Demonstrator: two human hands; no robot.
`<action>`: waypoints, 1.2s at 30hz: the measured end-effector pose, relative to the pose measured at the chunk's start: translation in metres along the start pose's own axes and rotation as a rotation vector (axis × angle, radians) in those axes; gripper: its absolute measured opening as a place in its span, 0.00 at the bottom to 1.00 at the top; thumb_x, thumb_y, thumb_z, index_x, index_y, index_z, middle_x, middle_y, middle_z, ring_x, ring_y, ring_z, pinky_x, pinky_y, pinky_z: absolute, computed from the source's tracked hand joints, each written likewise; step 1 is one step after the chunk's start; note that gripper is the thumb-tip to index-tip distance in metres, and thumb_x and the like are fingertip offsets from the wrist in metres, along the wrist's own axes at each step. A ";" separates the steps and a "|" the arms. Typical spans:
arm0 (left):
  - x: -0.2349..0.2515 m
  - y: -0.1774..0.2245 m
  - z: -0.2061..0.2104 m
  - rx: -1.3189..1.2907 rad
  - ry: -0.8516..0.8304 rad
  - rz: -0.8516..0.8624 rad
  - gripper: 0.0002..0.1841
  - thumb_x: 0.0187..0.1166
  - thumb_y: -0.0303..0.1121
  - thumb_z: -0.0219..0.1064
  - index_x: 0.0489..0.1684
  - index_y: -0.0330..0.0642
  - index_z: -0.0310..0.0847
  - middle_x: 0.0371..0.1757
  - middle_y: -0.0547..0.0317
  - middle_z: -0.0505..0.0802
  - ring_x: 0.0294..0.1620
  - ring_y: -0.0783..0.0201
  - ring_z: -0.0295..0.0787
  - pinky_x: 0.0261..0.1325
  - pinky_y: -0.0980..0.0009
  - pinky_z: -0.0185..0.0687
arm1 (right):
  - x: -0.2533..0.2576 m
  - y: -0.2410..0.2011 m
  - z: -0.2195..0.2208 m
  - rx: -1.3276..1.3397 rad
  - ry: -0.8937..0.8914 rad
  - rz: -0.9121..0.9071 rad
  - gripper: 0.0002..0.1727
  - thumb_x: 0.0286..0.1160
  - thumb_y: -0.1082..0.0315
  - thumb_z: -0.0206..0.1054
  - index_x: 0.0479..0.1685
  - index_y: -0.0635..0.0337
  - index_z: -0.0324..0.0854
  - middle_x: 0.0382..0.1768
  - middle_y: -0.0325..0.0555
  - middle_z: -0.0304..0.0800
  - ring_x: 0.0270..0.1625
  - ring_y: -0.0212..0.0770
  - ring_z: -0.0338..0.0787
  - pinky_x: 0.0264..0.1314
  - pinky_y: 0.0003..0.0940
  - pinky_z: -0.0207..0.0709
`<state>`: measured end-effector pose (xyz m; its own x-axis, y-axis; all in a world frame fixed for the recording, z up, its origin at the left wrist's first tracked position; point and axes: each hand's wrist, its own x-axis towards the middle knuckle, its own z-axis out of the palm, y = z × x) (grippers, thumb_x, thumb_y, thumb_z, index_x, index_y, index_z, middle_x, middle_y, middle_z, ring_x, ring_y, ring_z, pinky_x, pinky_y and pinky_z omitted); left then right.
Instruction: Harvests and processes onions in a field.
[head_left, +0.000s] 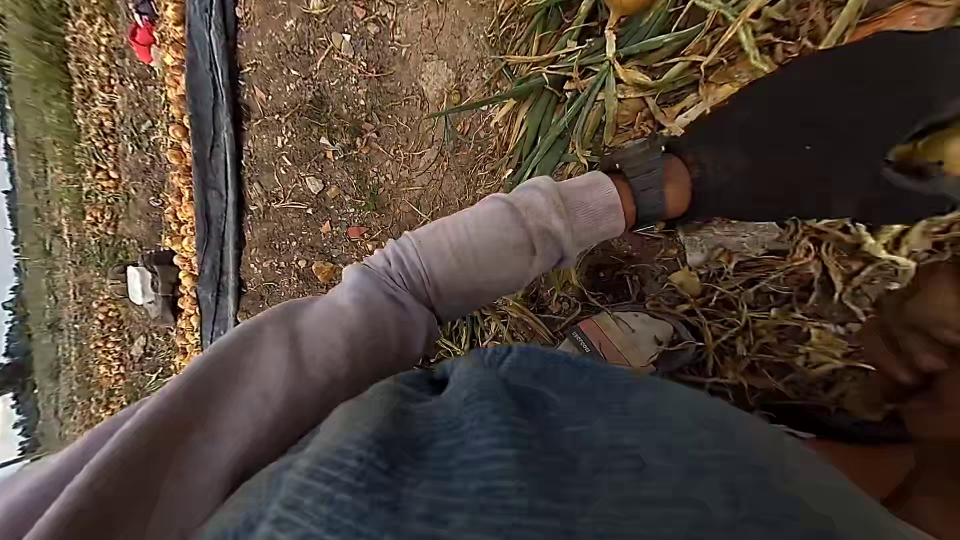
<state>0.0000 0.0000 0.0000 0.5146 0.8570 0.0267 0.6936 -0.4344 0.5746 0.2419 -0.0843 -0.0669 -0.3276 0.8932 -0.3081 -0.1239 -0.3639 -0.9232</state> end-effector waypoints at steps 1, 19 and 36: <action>-0.006 0.002 -0.011 -0.072 0.018 -0.068 0.29 0.72 0.54 0.75 0.66 0.44 0.88 0.55 0.63 0.95 0.56 0.69 0.89 0.62 0.69 0.83 | -0.001 -0.013 0.011 -0.027 0.103 0.062 0.31 0.91 0.35 0.31 0.24 0.38 0.67 0.09 0.25 0.61 0.07 0.28 0.60 0.07 0.26 0.58; 0.039 -0.131 0.031 0.134 -0.422 -0.743 0.36 0.86 0.67 0.46 0.39 0.43 0.89 0.43 0.44 0.93 0.51 0.41 0.91 0.52 0.33 0.83 | 0.025 -0.048 0.009 -0.197 0.491 0.216 0.26 0.92 0.44 0.46 0.37 0.57 0.74 0.13 0.34 0.63 0.10 0.33 0.65 0.11 0.33 0.67; 0.040 -0.132 0.040 -0.035 -0.350 -0.829 0.39 0.89 0.66 0.41 0.42 0.38 0.88 0.45 0.41 0.92 0.56 0.43 0.90 0.62 0.38 0.81 | 0.030 0.002 0.024 -0.313 0.395 0.325 0.32 0.86 0.36 0.52 0.50 0.60 0.82 0.20 0.44 0.74 0.18 0.43 0.74 0.21 0.45 0.73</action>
<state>-0.0507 0.0809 -0.1075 -0.0158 0.7557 -0.6548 0.8979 0.2988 0.3231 0.2094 -0.0646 -0.0730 0.0784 0.8016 -0.5927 0.2258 -0.5933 -0.7727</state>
